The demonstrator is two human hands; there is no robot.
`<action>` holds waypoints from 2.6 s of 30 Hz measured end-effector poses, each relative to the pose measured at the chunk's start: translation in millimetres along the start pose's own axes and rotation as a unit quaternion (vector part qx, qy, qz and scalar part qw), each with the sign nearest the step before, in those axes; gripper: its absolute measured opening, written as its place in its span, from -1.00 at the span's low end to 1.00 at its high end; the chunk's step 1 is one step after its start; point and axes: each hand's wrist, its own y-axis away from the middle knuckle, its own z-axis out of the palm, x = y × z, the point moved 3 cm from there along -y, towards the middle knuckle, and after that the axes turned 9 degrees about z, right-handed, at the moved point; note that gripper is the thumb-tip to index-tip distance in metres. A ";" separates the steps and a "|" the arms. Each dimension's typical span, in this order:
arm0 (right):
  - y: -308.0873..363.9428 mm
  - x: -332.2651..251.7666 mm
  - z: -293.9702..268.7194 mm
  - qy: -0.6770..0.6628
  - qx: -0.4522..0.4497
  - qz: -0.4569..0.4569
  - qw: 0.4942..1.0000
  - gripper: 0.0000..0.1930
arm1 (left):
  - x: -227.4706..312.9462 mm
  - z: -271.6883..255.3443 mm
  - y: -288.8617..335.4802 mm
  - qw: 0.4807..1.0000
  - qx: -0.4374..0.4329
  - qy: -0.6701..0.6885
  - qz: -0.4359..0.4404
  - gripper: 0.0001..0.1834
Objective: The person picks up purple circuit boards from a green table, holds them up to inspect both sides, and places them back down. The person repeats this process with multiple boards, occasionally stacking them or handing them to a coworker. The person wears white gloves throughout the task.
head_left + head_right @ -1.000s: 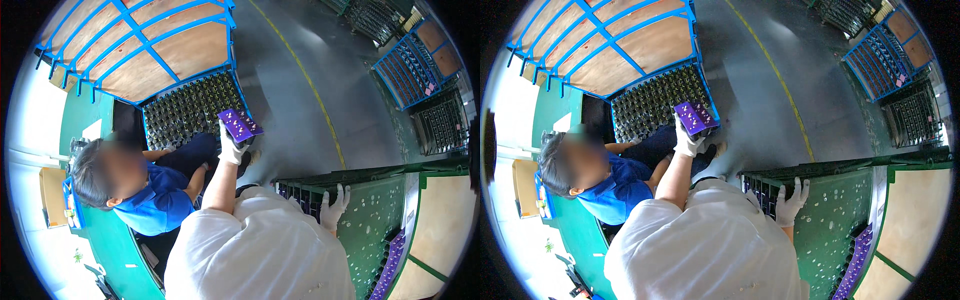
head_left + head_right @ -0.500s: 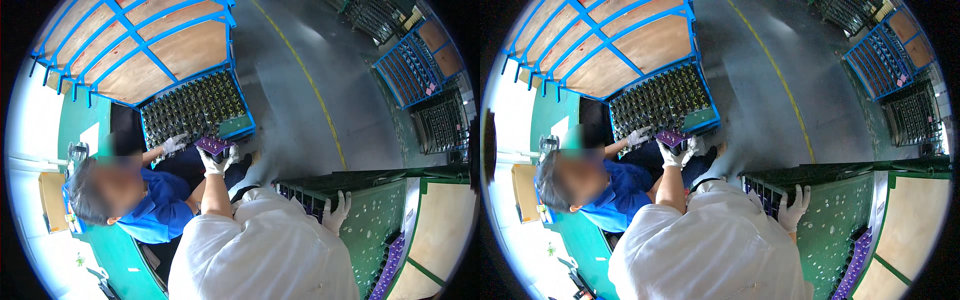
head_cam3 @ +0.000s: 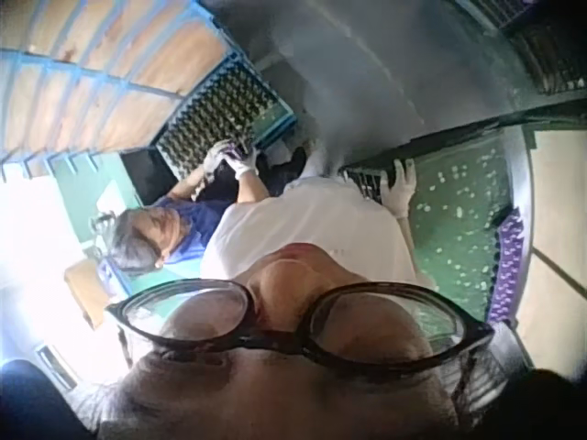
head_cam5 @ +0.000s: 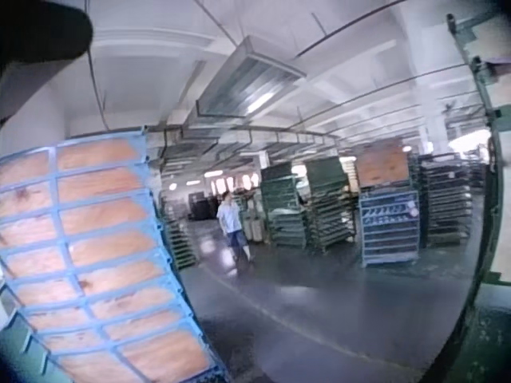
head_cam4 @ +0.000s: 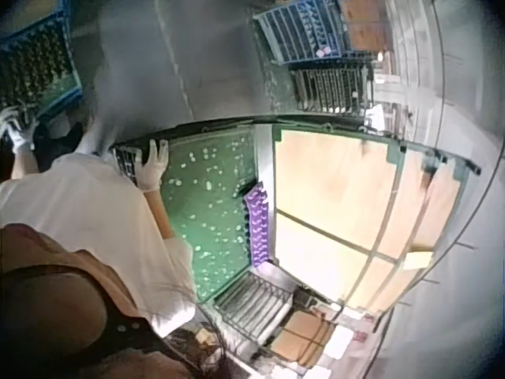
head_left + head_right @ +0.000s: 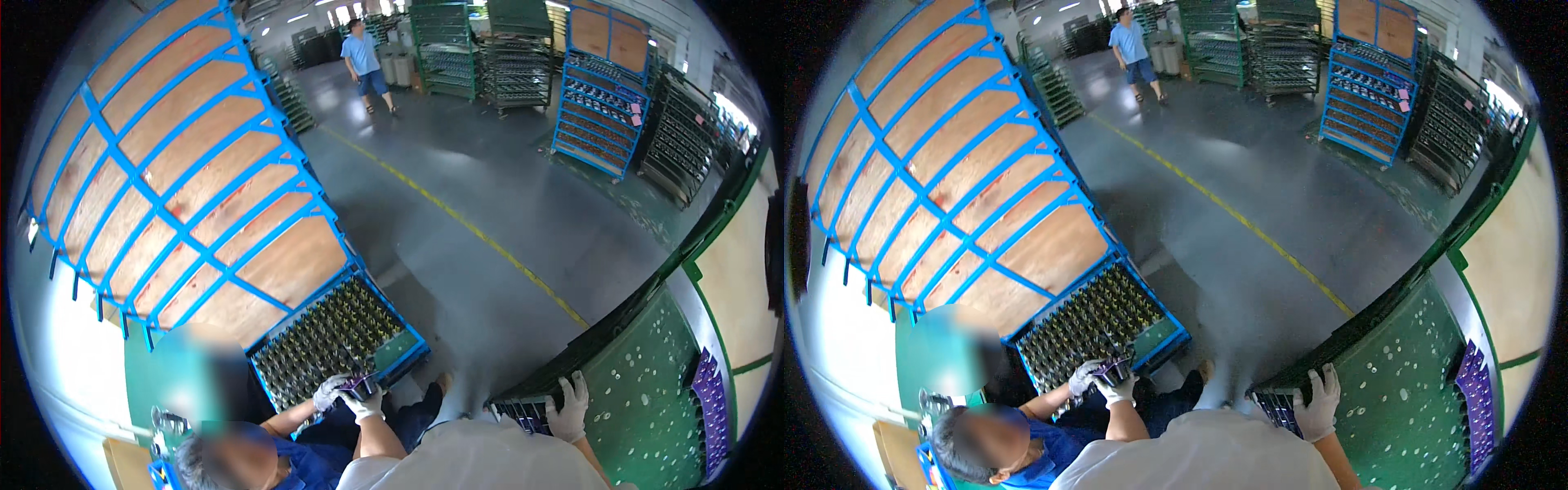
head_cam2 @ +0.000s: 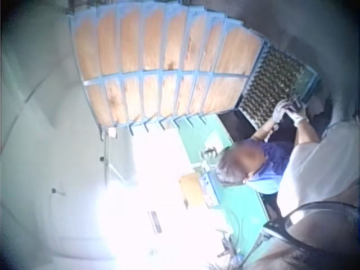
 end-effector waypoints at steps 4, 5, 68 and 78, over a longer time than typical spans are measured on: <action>-1.1 -7.0 -7.6 -0.018 0.026 0.017 0.999 -0.45 | 3.7 -6.2 -33.5 0.887 -0.005 -0.448 0.106 -0.26; -0.9 -9.2 -11.7 -0.024 0.037 0.027 0.999 -0.45 | 11.1 -7.1 -41.7 0.900 0.012 -0.412 0.140 -0.27; 67.9 411.7 -320.3 0.134 -0.055 0.363 0.921 -0.30 | 609.6 403.2 500.4 0.704 -0.622 0.190 0.286 -0.13; 171.3 304.1 -282.0 0.120 -0.142 0.338 0.922 -0.24 | 454.2 317.1 506.0 0.694 -0.640 0.107 0.311 -0.43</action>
